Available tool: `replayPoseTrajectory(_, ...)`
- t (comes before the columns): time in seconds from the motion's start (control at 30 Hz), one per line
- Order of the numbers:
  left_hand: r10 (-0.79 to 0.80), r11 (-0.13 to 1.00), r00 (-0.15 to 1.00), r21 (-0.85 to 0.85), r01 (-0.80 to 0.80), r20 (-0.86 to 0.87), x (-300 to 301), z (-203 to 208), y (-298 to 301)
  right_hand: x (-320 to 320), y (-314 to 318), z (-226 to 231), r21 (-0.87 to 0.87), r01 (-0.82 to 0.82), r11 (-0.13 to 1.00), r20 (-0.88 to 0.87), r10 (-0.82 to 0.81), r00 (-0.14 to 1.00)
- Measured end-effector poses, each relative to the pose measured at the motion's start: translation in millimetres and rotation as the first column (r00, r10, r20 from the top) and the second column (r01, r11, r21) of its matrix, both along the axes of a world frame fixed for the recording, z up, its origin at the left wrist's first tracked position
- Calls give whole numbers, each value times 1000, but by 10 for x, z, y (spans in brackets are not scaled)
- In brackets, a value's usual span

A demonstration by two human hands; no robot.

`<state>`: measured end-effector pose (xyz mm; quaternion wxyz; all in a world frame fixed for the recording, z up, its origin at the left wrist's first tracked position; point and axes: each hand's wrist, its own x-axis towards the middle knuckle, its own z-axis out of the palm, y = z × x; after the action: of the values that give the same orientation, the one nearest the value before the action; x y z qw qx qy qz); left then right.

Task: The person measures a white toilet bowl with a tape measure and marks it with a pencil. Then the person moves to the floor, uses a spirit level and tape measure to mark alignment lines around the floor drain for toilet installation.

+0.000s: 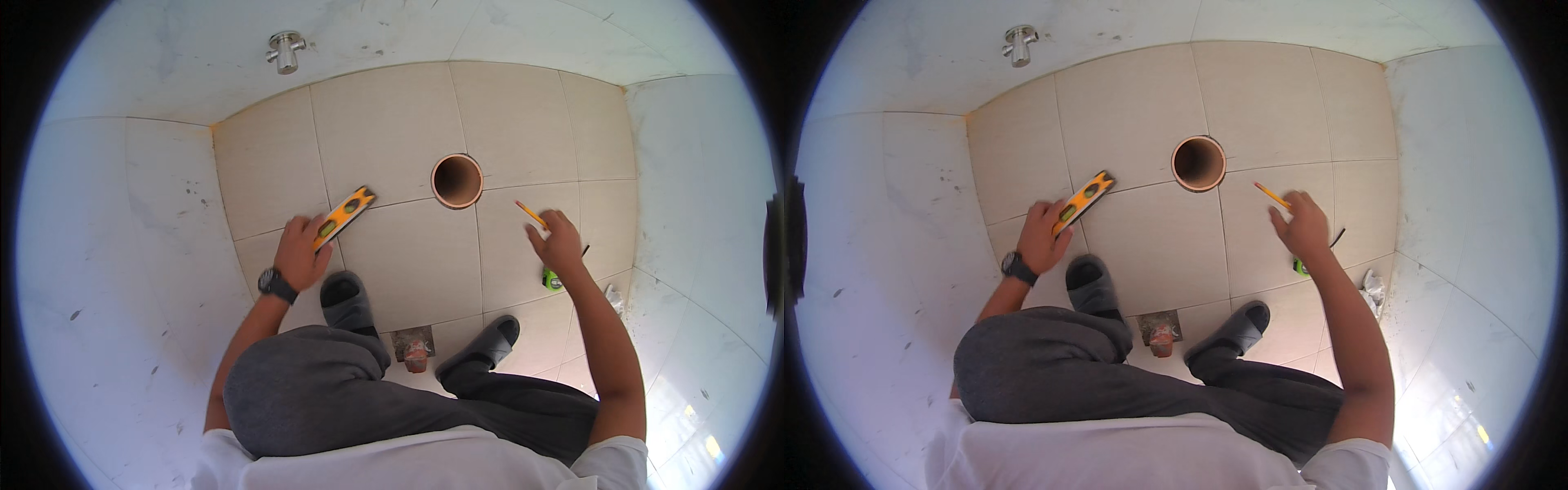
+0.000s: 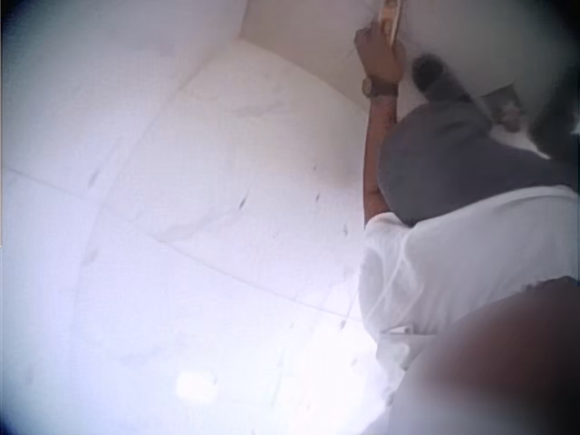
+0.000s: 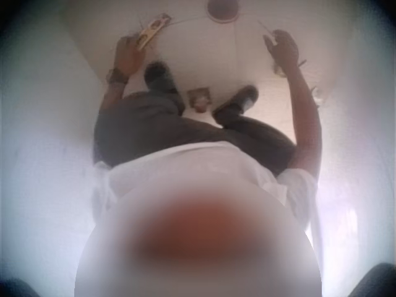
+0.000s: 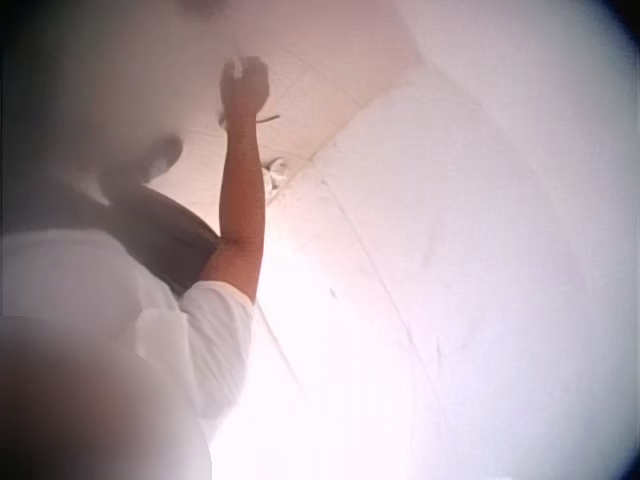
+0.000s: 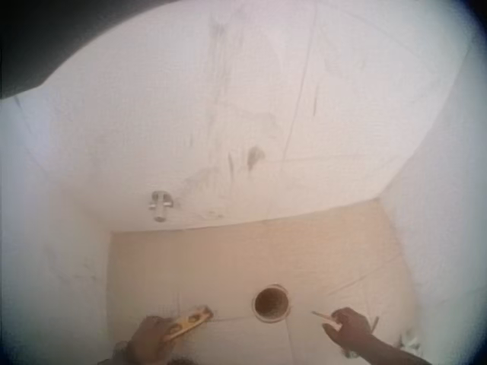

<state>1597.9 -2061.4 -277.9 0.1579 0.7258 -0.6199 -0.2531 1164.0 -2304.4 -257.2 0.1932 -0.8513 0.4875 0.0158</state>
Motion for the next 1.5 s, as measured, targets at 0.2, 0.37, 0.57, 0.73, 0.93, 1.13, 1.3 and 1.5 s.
replayPoseTrajectory(0.2,-240,961,969,-124,246,61,-31,-307,-1038,1392,-118,-221,137,-197,971,281,152,948)
replayPoseTrajectory(0.37,-233,965,969,-108,241,77,-54,-525,-1255,1929,-205,-385,205,-210,956,109,191,975)
replayPoseTrajectory(0.57,-173,977,984,-131,168,-28,-91,-679,-1045,1934,-170,-523,234,-288,928,101,271,957)
replayPoseTrajectory(0.73,-97,984,995,-153,94,-9,-34,-681,-907,1888,-207,-609,235,-321,918,176,284,942)
replayPoseTrajectory(0.93,77,975,997,-208,-72,16,102,-720,-587,1888,-224,-645,247,-302,921,190,260,947)
replayPoseTrajectory(1.13,67,951,998,-303,-67,-9,127,-862,-546,1901,-224,-610,270,-292,918,177,251,952)
replayPoseTrajectory(1.3,74,954,997,-292,-73,-5,124,-885,-544,1898,-179,-572,251,-266,931,161,231,959)
replayPoseTrajectory(1.5,66,948,998,-312,-66,-11,143,-891,-547,1901,-182,-564,265,-281,922,185,238,954)
